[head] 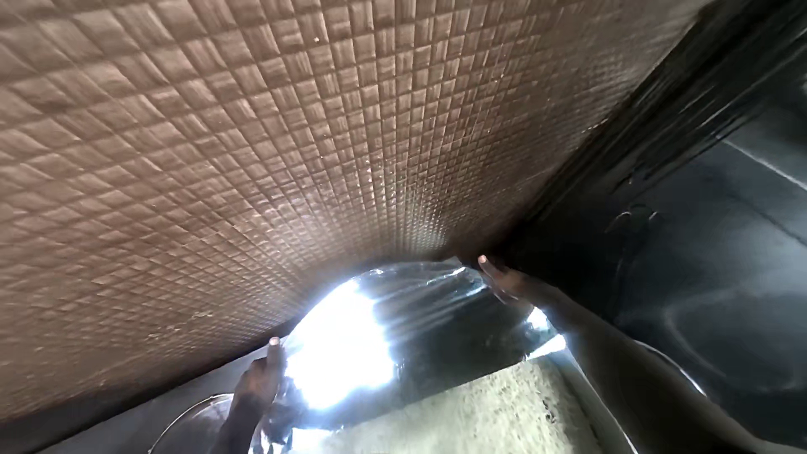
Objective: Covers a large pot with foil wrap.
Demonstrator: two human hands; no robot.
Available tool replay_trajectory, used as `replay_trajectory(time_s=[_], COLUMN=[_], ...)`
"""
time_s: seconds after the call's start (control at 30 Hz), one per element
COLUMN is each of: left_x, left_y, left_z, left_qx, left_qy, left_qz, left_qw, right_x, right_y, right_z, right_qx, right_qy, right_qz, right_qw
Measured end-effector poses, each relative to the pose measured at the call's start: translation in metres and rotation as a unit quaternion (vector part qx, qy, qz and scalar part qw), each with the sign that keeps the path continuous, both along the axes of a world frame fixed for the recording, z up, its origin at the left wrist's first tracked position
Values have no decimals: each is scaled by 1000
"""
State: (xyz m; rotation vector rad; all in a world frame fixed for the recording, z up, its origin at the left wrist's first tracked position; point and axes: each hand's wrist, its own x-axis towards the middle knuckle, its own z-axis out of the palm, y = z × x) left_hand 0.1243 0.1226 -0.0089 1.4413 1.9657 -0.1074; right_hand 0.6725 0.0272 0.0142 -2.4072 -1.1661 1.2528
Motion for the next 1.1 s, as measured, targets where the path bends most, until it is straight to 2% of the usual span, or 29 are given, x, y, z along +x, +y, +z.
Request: replay_trajectory(time_s=[0.13, 0.2, 0.3, 0.37, 0.4, 0.43, 0.5, 0.57, 0.67, 0.77, 0.87, 0.93, 1.03, 1.1], left_x=[-15, -23, -25, -23, -23, -21, -14, -9, -13, -23, -36, -44, -45, -51], left_y=[4, 2, -21, -44, -57, -72, -96, -106, -103, -91, -83, -81, -75, -71], left_z=[-13, -23, 10, 30, 33, 33, 30, 24, 24, 25, 17, 13, 15, 10], left_qx=[-25, 40, 204, 288, 311, 307, 233, 162, 114, 61, 53, 59, 17, -10], left_qy=[-142, -173, -73, -18, -8, 1, 34, 83, 148, 151, 85, -4, -83, -121], left_qz=[94, 139, 161, 98, 46, -3, -62, -62, -40, -34, -34, 16, 105, 139], left_qw=[985, 974, 963, 952, 949, 952, 970, 981, 982, 986, 994, 998, 991, 983], right_x=[18, 33, 49, 43, 35, 25, 3, -11, -8, 12, 32, 42, 57, 57], right_y=[-16, -29, -45, -58, -64, -70, -77, -81, -81, -82, -92, -98, -106, -105], right_z=[-15, -25, -24, -12, -4, 2, 9, 5, 0, 1, -12, -20, -41, -40], right_qx=[-22, -28, 81, 189, 220, 215, 135, 45, -10, -14, 19, 26, 33, 10], right_qy=[26, 11, -159, -245, -250, -237, -207, -209, -230, -119, 2, 68, 87, 85], right_qz=[-35, -92, -88, -63, -42, -19, 17, 40, 43, 19, -49, -70, -123, -172], right_qw=[999, 995, 980, 949, 942, 947, 969, 976, 972, 993, 999, 995, 988, 981])
